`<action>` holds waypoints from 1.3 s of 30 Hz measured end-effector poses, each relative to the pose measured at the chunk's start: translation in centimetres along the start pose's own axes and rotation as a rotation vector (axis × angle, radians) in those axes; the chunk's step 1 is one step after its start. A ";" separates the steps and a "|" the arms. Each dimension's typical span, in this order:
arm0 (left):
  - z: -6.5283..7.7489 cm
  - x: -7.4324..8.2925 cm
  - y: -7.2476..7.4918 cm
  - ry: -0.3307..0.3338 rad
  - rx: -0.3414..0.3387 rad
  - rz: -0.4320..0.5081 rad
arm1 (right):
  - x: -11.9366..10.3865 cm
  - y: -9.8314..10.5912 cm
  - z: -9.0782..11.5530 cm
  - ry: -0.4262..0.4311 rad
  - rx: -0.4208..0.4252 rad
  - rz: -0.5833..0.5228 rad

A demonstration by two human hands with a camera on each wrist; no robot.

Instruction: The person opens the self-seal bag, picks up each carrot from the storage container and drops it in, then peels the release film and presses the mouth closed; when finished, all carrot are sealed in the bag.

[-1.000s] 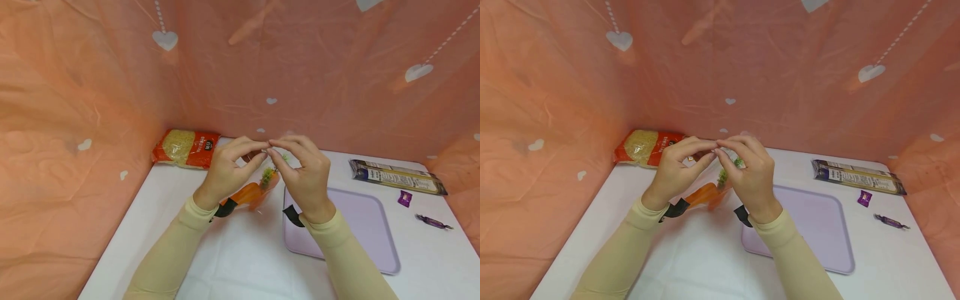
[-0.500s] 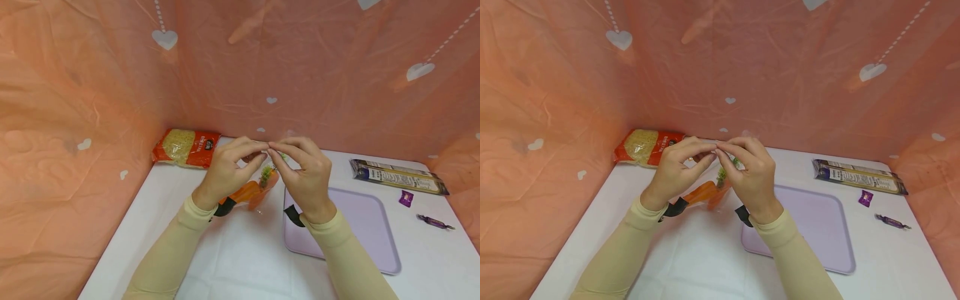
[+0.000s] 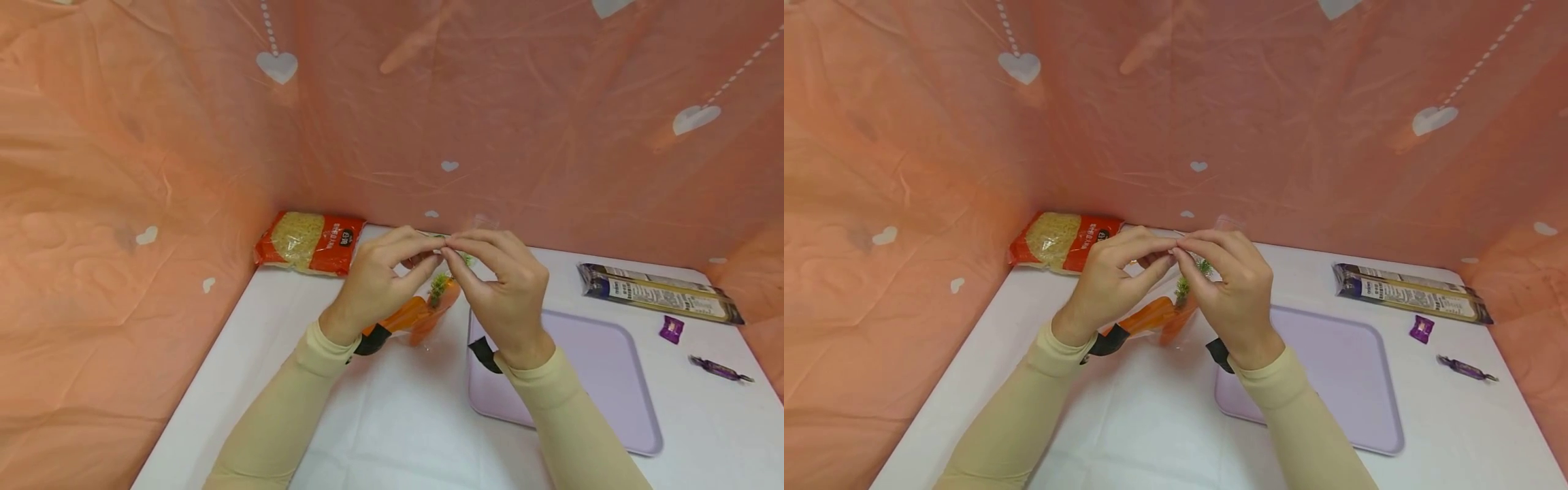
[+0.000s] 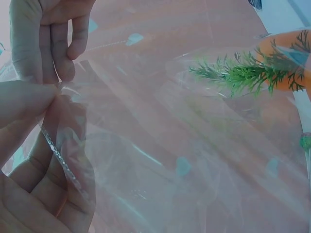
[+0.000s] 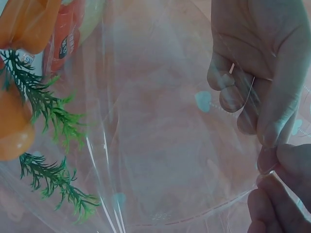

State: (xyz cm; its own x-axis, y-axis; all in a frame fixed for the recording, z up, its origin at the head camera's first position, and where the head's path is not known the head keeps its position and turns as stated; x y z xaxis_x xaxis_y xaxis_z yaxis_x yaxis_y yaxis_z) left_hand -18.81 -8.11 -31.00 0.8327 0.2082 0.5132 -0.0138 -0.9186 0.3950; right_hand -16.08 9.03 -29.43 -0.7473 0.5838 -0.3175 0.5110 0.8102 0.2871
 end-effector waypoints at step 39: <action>0.2 0.1 0.1 -0.002 -0.040 -0.026 | 0.4 0.4 -0.2 0.079 -0.119 0.033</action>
State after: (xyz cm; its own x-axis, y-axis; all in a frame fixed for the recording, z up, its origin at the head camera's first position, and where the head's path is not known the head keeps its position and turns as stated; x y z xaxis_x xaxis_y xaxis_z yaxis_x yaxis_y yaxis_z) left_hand -18.60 -8.23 -31.05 0.8340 0.2311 0.5010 -0.0141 -0.8988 0.4381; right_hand -16.27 9.62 -29.26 -0.7644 0.6003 -0.2353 0.4855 0.7760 0.4026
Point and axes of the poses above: each hand's wrist, its own z-axis away from the middle knuckle, its own y-axis out of the back of the hand, x = y × z, the point moved 3 cm from there along -z, towards the middle knuckle, and after that the axes turned 4 degrees about z, right-handed, at the moved point
